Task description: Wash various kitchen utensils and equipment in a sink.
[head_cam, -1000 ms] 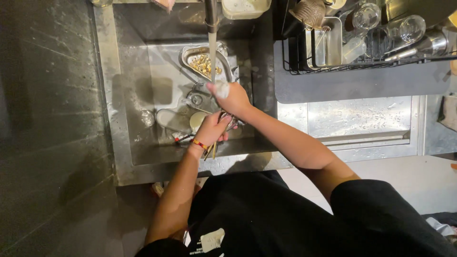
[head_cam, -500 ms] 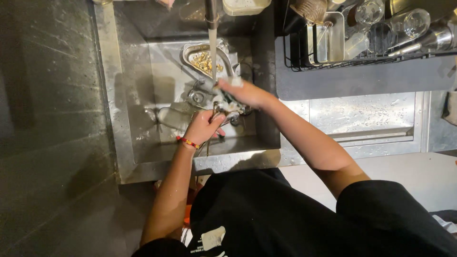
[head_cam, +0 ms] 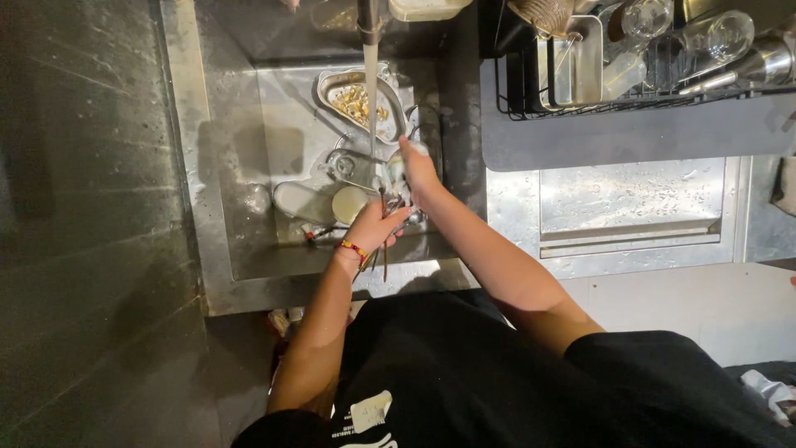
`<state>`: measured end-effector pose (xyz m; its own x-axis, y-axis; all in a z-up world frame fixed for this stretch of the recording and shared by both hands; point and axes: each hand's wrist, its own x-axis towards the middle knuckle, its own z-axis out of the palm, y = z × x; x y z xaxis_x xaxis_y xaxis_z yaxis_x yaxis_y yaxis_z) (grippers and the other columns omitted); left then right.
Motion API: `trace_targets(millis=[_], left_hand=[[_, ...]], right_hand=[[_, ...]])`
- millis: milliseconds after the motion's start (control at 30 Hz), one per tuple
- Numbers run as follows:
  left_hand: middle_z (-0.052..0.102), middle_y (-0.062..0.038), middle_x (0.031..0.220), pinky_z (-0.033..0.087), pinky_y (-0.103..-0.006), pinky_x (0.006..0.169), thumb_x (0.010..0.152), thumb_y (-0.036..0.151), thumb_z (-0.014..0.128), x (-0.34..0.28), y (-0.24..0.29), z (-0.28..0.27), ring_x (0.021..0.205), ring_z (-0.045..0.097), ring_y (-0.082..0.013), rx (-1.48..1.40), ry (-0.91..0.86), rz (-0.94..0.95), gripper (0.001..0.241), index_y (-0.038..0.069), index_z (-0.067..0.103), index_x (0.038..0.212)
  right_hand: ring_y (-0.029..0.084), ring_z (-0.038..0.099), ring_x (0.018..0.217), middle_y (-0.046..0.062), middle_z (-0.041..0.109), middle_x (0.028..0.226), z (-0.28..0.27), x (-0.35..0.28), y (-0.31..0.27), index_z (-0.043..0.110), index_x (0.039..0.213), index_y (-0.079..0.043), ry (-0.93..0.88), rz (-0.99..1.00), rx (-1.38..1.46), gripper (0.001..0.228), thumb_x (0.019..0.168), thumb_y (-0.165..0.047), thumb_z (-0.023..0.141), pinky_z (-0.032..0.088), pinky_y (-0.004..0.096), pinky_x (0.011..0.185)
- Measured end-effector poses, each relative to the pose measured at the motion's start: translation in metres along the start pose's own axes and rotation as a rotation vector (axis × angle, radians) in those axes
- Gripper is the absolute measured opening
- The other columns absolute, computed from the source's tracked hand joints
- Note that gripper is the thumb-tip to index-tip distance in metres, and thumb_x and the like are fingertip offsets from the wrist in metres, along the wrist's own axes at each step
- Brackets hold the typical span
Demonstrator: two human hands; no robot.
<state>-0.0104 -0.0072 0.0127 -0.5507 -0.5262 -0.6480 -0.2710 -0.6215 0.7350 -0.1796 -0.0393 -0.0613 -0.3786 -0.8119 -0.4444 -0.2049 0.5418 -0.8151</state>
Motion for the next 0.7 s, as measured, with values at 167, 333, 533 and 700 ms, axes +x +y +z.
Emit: trace_targets(millis=[167,333,533,700], left_hand=[[0.058,0.004,0.076,0.042,-0.0203,0.050,0.098,0.029,0.067,-0.007,0.005,-0.010,0.064,0.055,-0.0046,-0.068,-0.047,0.029,0.026,0.004,0.066,0.097],[0.059,0.003,0.073,0.043,-0.0204,0.050,0.099,0.032,0.068,-0.002,0.008,-0.016,0.062,0.055,-0.0056,0.110,-0.060,0.087,0.030,0.002,0.066,0.091],[0.058,0.004,0.066,0.041,-0.0218,0.047,0.094,0.031,0.072,0.002,-0.003,-0.001,0.056,0.053,-0.0057,0.147,-0.071,0.070,0.029,0.003,0.069,0.089],[0.054,0.005,0.065,0.038,-0.0207,0.046,0.095,0.032,0.070,-0.001,-0.003,0.004,0.054,0.049,-0.0036,0.042,-0.074,-0.004,0.026,0.006,0.069,0.092]], right_hand=[[0.028,0.074,0.089,0.008,0.078,0.098,-0.041,0.009,-0.028,0.065,0.114,-0.011,-0.263,0.661,1.093,0.049,0.094,-0.053,0.051,0.059,0.048,0.082],[0.018,0.065,0.083,0.003,0.073,0.096,-0.048,-0.026,-0.042,0.070,0.119,-0.010,-0.594,0.033,0.430,0.039,0.105,-0.046,0.059,0.054,0.037,0.074],[0.012,0.060,0.065,0.002,0.067,0.073,-0.020,-0.049,-0.029,0.074,0.094,-0.009,-0.308,-0.295,-0.169,0.040,0.104,-0.044,0.059,0.052,0.031,0.063],[0.024,0.053,0.066,0.010,0.062,0.074,0.000,0.005,0.054,0.068,0.084,0.000,0.053,0.064,0.287,0.046,0.106,-0.041,0.066,0.043,0.043,0.060]])
